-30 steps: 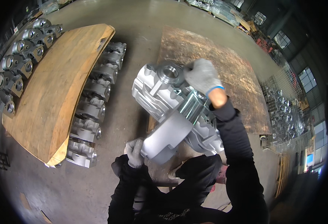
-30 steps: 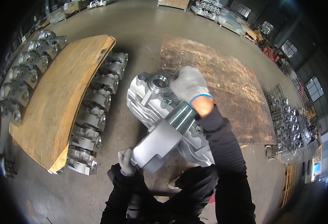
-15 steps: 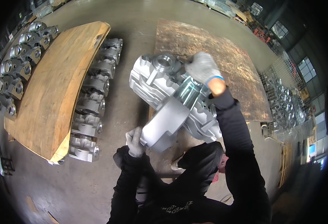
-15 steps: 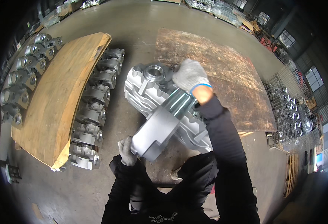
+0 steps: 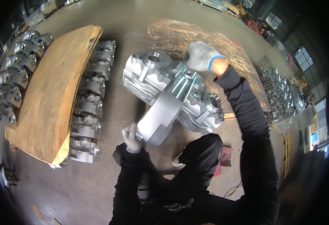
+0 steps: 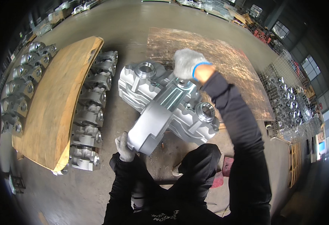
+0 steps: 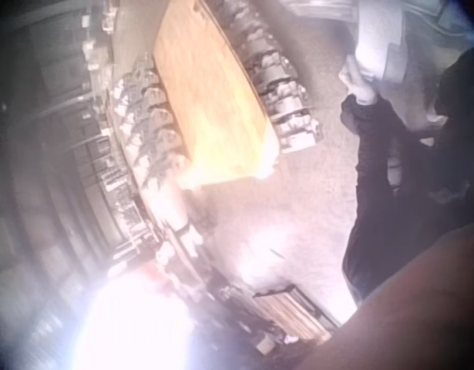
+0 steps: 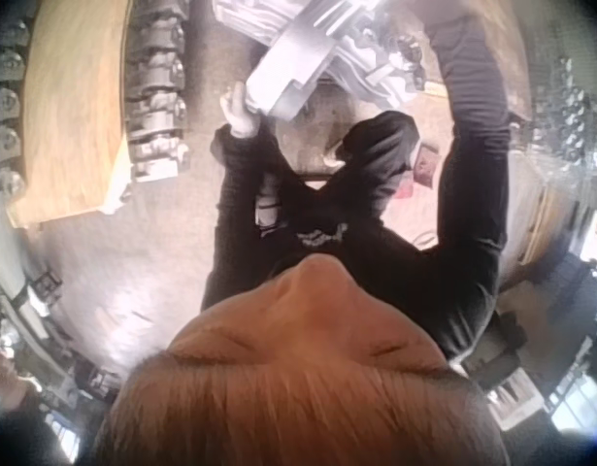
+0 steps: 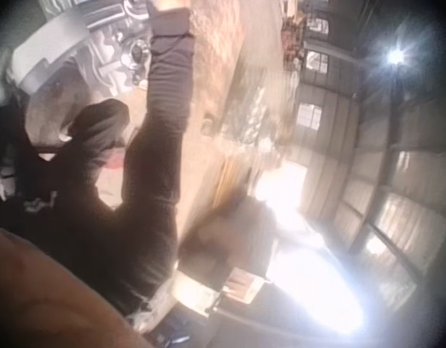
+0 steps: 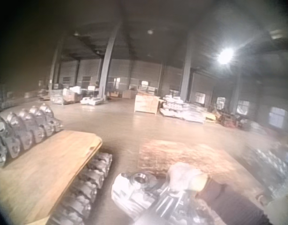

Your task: The person uses a metal file to deburr the edges and surfaces of a large cast metal component on a wooden workbench. They repeatedly reposition and rotate the part to access different edges, then place the finished part on a stack of similar components.

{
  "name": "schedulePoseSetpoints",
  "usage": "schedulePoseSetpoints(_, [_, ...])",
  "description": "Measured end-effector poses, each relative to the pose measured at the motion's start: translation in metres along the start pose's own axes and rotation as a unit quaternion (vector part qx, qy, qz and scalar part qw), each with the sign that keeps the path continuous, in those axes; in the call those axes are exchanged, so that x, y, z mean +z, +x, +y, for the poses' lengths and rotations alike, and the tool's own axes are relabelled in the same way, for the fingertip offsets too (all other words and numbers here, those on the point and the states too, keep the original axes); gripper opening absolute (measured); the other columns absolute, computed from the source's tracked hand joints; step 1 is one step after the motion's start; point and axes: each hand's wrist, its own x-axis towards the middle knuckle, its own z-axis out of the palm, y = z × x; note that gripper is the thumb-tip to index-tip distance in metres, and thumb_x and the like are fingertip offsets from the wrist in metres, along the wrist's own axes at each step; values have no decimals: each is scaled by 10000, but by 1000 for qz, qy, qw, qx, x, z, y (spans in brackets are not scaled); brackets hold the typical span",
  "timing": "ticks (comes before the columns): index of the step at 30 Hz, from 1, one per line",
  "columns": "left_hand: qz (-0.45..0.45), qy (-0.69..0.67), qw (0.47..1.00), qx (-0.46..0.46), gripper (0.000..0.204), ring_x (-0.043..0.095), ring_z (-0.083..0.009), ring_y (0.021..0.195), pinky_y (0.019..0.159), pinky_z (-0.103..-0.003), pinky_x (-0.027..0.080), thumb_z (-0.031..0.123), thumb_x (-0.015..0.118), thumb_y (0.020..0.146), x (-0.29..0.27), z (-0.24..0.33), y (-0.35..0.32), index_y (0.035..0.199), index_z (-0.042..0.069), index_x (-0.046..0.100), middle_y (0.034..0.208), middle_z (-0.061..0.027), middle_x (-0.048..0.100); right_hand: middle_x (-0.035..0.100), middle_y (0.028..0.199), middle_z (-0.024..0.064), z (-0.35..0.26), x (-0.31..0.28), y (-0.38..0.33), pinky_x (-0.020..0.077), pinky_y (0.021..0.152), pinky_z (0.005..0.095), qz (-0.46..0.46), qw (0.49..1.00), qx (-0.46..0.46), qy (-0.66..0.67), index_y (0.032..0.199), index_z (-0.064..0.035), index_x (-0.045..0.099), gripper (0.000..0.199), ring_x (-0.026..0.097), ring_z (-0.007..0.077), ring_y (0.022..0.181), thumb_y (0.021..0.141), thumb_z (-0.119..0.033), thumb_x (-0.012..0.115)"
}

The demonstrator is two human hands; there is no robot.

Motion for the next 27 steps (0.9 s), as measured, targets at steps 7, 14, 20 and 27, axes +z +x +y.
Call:
schedulePoseSetpoints(7, [46, -49, 997, -34, 341, 547, -70, 616, 571, -261, 402, 207, 681, 1049, -1, -5, -1, 752, 48, 631, 692, 10, 645, 744, 937, 277, 7, 13, -28, 604, 861, 511, 69, 993, 86, 33, 931, 1, 801, 290, 742, 453, 947, 776, -204, 666])
schedulePoseSetpoints(14, [64, 53, 996, 38, 392, 539, -77, 587, 557, -266, 400, 218, 676, 1050, 1, -4, 1, 699, 58, 610, 662, 0, 633, 753, 900, 224, 13, 30, -83, 595, 870, 478, 142, 978, 124, 94, 990, -93, 836, 268, 744, 426, 906, 828, -233, 675])
schedulePoseSetpoints(20, [28, -5, 1000, -8, 397, 530, -83, 592, 562, -277, 387, 233, 671, 1053, -1, 0, 3, 697, 86, 578, 662, 14, 594, 709, 857, 257, 12, 17, -102, 586, 777, 496, 119, 985, 114, 58, 940, -52, 815, 254, 728, 431, 845, 840, -234, 668])
schedulePoseSetpoints(27, [32, 44, 997, 47, 395, 513, -82, 548, 524, -278, 366, 225, 675, 1053, 2, -4, 6, 693, 96, 576, 629, 27, 574, 736, 921, 256, 33, 44, -107, 600, 842, 475, 133, 968, 159, 144, 978, -43, 821, 280, 728, 444, 901, 815, -215, 673])
